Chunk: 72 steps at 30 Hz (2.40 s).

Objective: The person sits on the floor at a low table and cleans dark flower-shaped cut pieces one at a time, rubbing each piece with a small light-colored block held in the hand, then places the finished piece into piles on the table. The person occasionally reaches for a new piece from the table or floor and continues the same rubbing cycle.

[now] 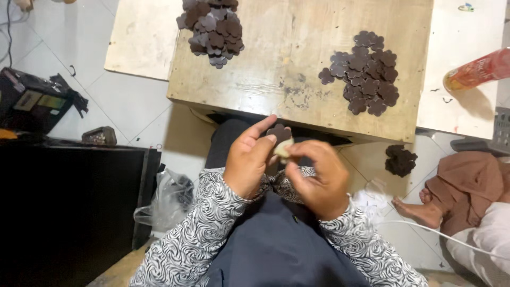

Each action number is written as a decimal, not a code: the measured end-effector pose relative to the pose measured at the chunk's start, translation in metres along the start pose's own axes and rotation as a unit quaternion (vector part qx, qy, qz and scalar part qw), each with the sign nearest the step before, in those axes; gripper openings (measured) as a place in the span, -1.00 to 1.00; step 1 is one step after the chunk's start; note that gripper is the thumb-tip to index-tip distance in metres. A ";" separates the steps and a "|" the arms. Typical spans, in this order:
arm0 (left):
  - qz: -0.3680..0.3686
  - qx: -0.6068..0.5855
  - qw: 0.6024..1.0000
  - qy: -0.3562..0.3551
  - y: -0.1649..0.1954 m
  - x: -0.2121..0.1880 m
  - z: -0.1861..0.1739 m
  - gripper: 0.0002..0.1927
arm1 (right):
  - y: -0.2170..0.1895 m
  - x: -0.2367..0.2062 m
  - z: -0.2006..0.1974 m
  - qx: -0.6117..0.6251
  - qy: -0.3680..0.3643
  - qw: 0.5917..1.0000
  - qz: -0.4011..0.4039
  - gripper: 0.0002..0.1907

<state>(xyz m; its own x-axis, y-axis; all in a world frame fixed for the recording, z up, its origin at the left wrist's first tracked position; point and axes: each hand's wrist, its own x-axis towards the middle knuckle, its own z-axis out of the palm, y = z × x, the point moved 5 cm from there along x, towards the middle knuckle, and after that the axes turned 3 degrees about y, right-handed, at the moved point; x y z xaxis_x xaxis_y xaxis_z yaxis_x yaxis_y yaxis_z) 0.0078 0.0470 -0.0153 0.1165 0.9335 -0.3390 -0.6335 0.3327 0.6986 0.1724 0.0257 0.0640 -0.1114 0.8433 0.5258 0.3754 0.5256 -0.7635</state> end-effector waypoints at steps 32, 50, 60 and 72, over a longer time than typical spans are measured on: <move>0.000 -0.062 0.997 -0.038 0.050 -0.008 -0.049 -0.63 | -0.016 0.023 0.089 -0.084 -0.046 0.995 -0.041 -0.70; 0.098 0.377 0.921 -0.004 0.075 -0.026 -0.037 -0.62 | -0.002 0.032 0.083 0.177 -0.047 0.964 0.194 -0.69; 0.078 0.177 0.978 -0.077 0.059 -0.020 -0.038 -0.63 | 0.031 0.008 0.080 0.326 -0.019 0.878 0.351 -0.74; 0.057 0.259 0.964 -0.039 0.050 -0.019 -0.061 -0.73 | -0.046 0.039 0.099 -0.124 -0.085 0.987 -0.056 -0.77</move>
<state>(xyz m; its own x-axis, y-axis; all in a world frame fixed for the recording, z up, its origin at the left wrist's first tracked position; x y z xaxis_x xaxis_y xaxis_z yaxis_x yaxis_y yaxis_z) -0.0722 0.0376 -0.0122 0.1381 0.9684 -0.2077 -0.1819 0.2310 0.9558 0.0593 0.0461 0.0825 -0.3092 0.7991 0.5157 0.5636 0.5907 -0.5775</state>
